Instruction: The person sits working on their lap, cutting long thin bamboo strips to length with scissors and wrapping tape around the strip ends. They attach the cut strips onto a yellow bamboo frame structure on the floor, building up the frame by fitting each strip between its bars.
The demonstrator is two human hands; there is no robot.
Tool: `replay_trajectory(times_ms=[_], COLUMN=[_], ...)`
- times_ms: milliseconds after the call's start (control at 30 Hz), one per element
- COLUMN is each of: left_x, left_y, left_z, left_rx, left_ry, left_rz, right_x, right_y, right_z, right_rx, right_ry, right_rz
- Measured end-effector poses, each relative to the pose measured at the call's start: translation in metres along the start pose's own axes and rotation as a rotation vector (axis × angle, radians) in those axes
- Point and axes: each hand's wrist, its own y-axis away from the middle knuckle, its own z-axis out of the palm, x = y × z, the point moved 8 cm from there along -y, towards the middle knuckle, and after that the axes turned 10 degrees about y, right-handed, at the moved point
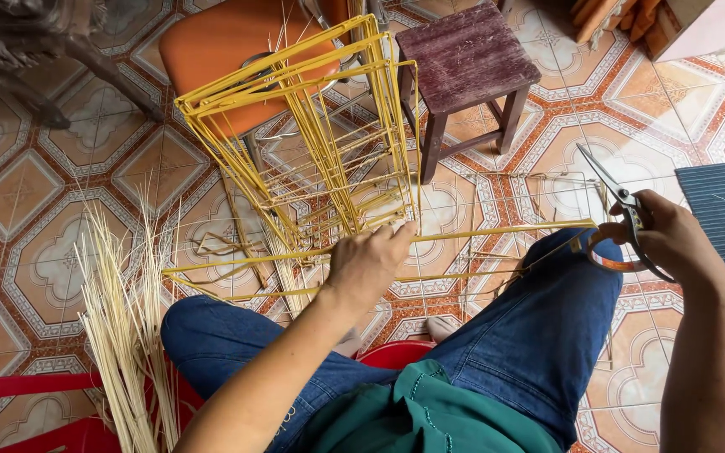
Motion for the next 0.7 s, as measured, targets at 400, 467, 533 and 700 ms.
replay_trajectory(times_ms=[400, 467, 533, 700], left_x=[0.019, 0.025, 0.045, 0.107], left_y=[-0.045, -0.058, -0.074, -0.110], left_z=[0.044, 0.057, 0.068, 0.118], left_rx=[-0.336, -0.238, -0.177, -0.030], left_ry=[0.280, 0.487, 0.502, 0.334], left_rz=[-0.346, -0.327, -0.249, 0.046], right_x=[-0.006, -0.007, -0.003, -0.004], right_y=[0.005, 0.006, 0.005, 0.004], right_z=[-0.002, -0.002, -0.001, -0.001], right_rx=[-0.004, -0.010, -0.008, -0.006], right_ry=[-0.009, -0.032, -0.019, -0.011], right_rz=[0.007, 0.030, 0.014, -0.048])
